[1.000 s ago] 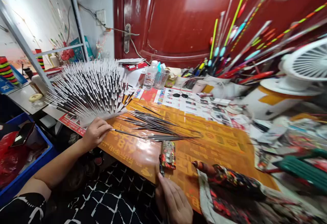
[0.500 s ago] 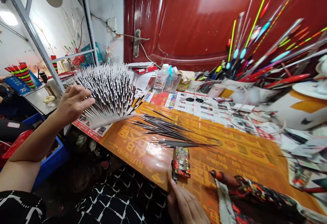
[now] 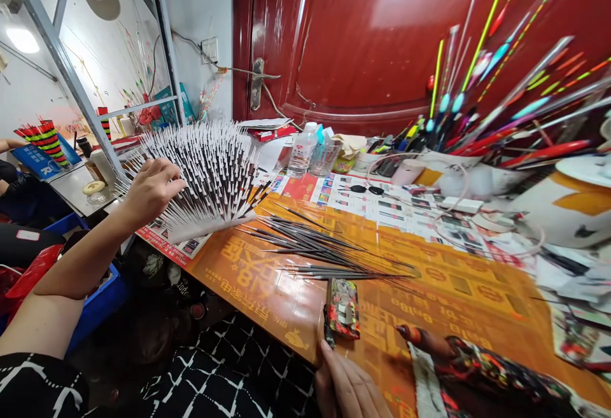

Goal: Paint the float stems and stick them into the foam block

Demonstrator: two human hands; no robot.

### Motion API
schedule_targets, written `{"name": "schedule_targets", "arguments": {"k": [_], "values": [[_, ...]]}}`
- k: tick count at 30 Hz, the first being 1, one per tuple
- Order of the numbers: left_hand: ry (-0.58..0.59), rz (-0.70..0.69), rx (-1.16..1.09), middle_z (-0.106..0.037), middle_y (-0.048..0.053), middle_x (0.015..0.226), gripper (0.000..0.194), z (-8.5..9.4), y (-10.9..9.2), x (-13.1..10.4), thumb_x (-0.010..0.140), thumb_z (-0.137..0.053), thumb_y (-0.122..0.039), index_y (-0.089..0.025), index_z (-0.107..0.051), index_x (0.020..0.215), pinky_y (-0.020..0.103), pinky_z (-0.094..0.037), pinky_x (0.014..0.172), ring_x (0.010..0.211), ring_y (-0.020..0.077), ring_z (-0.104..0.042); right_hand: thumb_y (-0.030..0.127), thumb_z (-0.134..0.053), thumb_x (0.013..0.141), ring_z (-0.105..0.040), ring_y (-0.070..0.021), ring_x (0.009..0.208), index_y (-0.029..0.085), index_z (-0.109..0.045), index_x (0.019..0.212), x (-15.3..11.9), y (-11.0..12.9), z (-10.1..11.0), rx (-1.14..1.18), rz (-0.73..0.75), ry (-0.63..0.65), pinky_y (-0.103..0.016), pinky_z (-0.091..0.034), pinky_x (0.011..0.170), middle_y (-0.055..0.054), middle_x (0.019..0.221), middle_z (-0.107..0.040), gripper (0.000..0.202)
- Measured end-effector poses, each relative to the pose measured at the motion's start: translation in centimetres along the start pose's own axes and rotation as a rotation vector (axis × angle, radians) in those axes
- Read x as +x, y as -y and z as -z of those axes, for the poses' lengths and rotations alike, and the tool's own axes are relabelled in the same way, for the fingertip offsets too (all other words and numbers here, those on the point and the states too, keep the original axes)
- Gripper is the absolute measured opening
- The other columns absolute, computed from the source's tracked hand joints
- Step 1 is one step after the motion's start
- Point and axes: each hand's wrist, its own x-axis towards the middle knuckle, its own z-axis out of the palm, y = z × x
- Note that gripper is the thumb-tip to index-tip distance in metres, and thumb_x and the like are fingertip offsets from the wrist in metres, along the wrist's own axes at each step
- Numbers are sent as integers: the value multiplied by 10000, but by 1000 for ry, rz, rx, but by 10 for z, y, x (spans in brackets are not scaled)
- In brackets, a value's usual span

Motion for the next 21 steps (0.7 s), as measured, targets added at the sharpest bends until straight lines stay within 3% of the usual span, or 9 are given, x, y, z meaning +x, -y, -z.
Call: {"name": "schedule_targets", "arguments": {"k": [7,11,15,21], "values": [[173,38,-4,-591,100,927,335,13,-2,9,1008,-407,-141,-147,-636,764,395,-349,880,1030,248,-472,77,-643,919,-718,-175,816,186,-511,1488,5,1,1,-2,13,-10,-300,-537,910,-78,988,-761,594],[216,56,-42,-585,104,929,343,19,0,13,1009,-418,-171,-141,-673,782,401,-339,911,1022,255,-454,79,-644,920,-719,-169,810,200,-500,1496,7,3,2,-9,5,-5,-295,-539,907,-71,979,-762,606],[192,59,-10,-586,100,909,345,16,-5,13,1010,-416,-165,-139,-671,779,384,-331,889,1006,246,-448,110,-626,938,-727,-169,836,229,-476,1513,4,3,2,2,-28,24,-293,-541,932,-59,1014,-761,606],[75,35,29,-583,92,878,316,-5,-12,4,988,-458,-136,-155,-630,723,387,-324,839,972,247,-456,131,-625,939,-734,-163,839,226,-508,1491,-6,-4,-1,-2,-7,15,-281,-539,959,-48,1030,-763,572]]}}
